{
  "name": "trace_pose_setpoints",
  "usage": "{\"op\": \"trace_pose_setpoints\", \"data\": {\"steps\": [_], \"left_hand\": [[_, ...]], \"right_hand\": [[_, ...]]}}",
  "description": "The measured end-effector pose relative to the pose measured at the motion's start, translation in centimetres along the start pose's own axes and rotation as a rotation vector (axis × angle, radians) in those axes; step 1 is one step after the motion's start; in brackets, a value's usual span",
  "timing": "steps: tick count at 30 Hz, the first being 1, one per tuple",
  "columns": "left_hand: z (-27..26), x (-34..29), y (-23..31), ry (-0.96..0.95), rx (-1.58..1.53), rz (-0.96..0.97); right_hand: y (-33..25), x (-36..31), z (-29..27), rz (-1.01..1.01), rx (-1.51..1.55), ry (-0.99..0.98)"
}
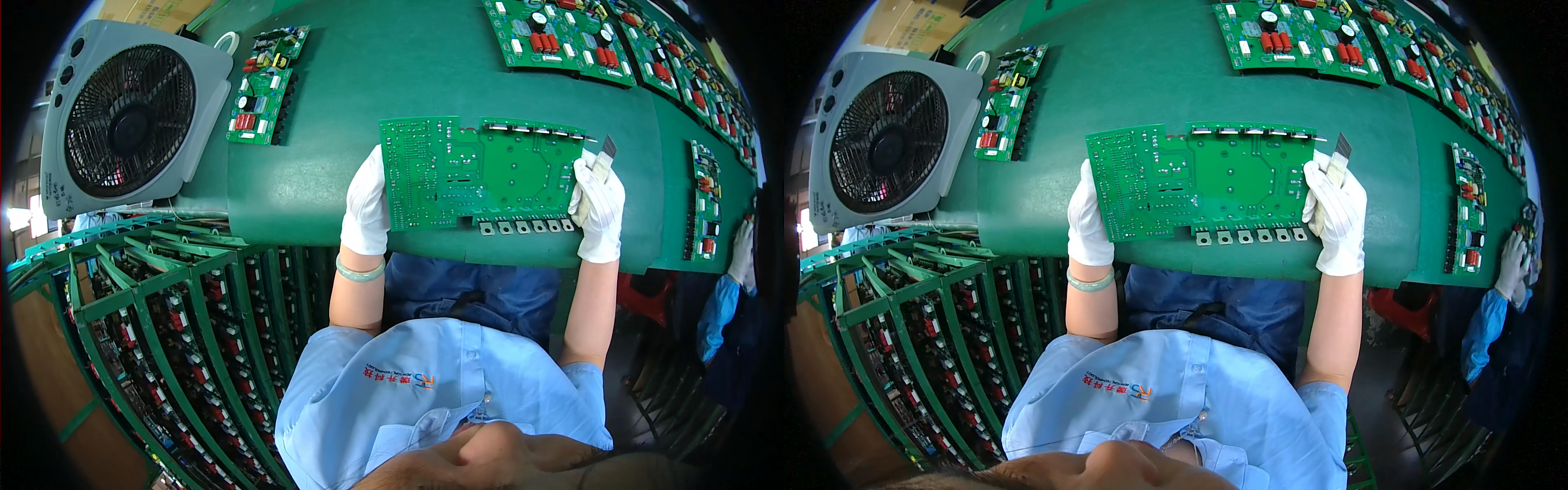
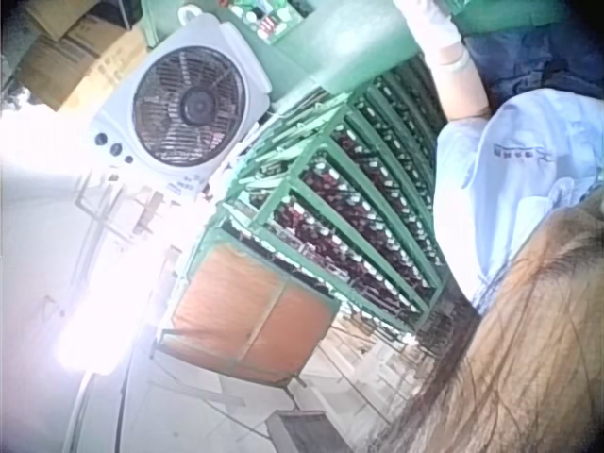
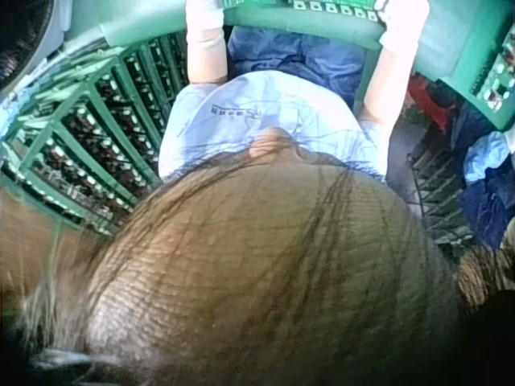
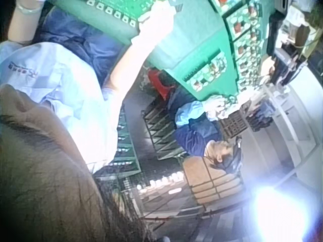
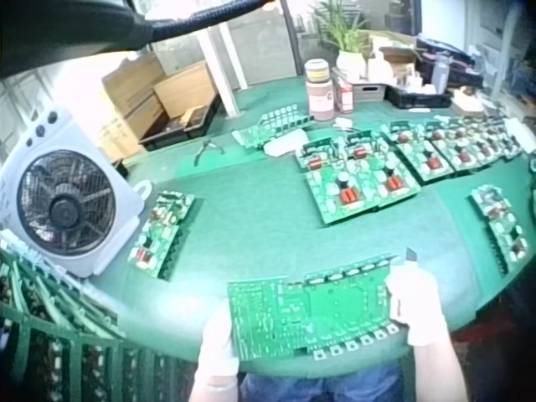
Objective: The person cleans multiple green circuit boards using a small white cloth. They wipe both sides of each board, flip them over, and then place them into a green storage rack. The process is repeated for several boards.
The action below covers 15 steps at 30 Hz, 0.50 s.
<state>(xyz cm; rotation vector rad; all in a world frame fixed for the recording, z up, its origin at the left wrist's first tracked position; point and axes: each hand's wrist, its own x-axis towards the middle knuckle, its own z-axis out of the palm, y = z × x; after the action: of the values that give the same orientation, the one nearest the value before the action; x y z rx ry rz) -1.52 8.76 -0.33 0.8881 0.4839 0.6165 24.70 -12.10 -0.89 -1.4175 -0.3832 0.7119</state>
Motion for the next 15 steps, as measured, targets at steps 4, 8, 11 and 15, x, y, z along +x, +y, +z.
{"op": "trace_pose_setpoints", "data": {"steps": [4,8,11,15], "left_hand": [[-0.08,0.1,-0.1,0.023,-0.042,-0.002],[0.09,0.0,0.05,-0.005,-0.026,0.003],[0.1,-0.02,0.05,0.01,-0.058,-0.003],[0.26,0.16,0.06,-0.009,-0.082,0.008]], "right_hand": [[-0.03,0.05,-0.02,0.01,-0.025,-0.005],[-0.14,-0.03,0.09,0.001,-0.043,0.009],[-0.26,-0.07,0.03,-0.005,0.007,-0.007],[-0.63,-0.38,0.19,0.029,0.04,-0.006]]}}
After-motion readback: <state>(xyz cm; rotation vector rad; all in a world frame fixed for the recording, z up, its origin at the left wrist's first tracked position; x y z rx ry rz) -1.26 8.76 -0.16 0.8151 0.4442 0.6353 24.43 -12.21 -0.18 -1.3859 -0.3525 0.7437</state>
